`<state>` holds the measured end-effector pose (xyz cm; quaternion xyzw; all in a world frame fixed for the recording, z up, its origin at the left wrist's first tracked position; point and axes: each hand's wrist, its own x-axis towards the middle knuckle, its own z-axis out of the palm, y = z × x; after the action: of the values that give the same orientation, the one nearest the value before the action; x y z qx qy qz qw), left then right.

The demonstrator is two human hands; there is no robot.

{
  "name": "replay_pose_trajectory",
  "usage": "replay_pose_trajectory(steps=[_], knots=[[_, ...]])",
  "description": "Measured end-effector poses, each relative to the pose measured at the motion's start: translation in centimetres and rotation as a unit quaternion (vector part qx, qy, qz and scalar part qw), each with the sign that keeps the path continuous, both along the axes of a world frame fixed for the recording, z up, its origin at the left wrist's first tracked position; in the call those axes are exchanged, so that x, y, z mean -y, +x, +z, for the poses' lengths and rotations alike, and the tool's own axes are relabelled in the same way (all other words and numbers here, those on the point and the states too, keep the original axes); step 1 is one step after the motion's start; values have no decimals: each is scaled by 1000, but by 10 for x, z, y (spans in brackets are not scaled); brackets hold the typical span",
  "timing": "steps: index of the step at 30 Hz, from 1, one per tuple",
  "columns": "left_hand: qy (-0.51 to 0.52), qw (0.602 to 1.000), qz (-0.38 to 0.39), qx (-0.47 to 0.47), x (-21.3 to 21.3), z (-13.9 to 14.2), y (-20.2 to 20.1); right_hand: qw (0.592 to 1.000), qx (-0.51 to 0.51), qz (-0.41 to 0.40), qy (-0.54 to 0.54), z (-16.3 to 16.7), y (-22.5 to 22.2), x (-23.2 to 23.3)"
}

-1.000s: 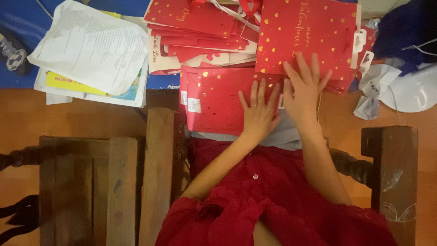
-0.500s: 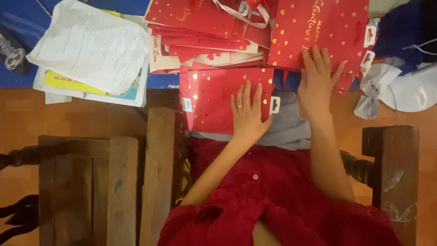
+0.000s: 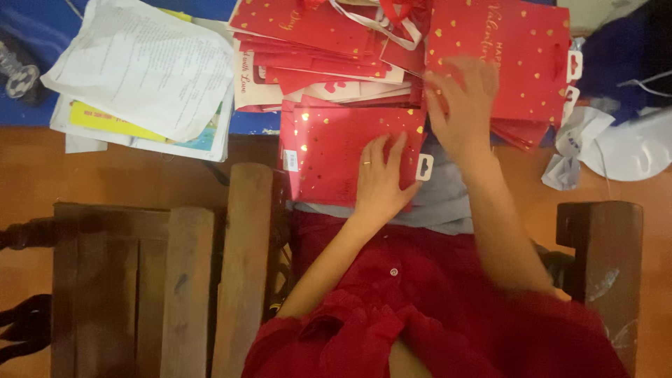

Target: The person assembles red gift bags by inserting white ribbons through the handle slots and tying them. They handle multiple bags one at a time, folding and securing the ribbons, then stacking the finished bags on the table.

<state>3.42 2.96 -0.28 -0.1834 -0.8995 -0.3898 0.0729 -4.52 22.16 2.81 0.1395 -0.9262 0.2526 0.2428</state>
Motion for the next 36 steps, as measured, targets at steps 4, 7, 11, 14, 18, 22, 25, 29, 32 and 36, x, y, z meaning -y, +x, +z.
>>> replay_pose_trajectory(steps=[4, 7, 11, 14, 18, 22, 25, 29, 32, 36], knots=[[6, 1000, -29, 9, 2, -1, -6, 997, -52, 44, 38, 5, -63, 28], [19, 999, -27, 24, 4, 1, -6, 994, -66, 79, 47, 9, -89, 49], [27, 999, -34, 26, 8, 3, -6, 989, -32, 129, -68, 13, -74, 61], [1, 999, -37, 27, 8, -2, -2, 985, 6, 122, -121, 11, -25, 56], [5, 999, -41, -11, 9, -20, -13, 987, 48, 85, -131, 10, 27, 46], [308, 936, 7, 167, 3, -35, -35, 987, 33, 87, -130, 7, 54, 49], [508, 802, 8, 314, 2, -32, -45, 988, 28, 84, -127, 3, 64, 51], [540, 787, -21, 297, 5, -16, -50, 986, 77, 78, -128, -2, 71, 44], [472, 842, -25, 262, 7, -3, -49, 976, 71, 45, -202, -4, 71, 39], [384, 890, -49, 241, 3, 10, -39, 954, 96, 5, -285, -2, 71, 34]])
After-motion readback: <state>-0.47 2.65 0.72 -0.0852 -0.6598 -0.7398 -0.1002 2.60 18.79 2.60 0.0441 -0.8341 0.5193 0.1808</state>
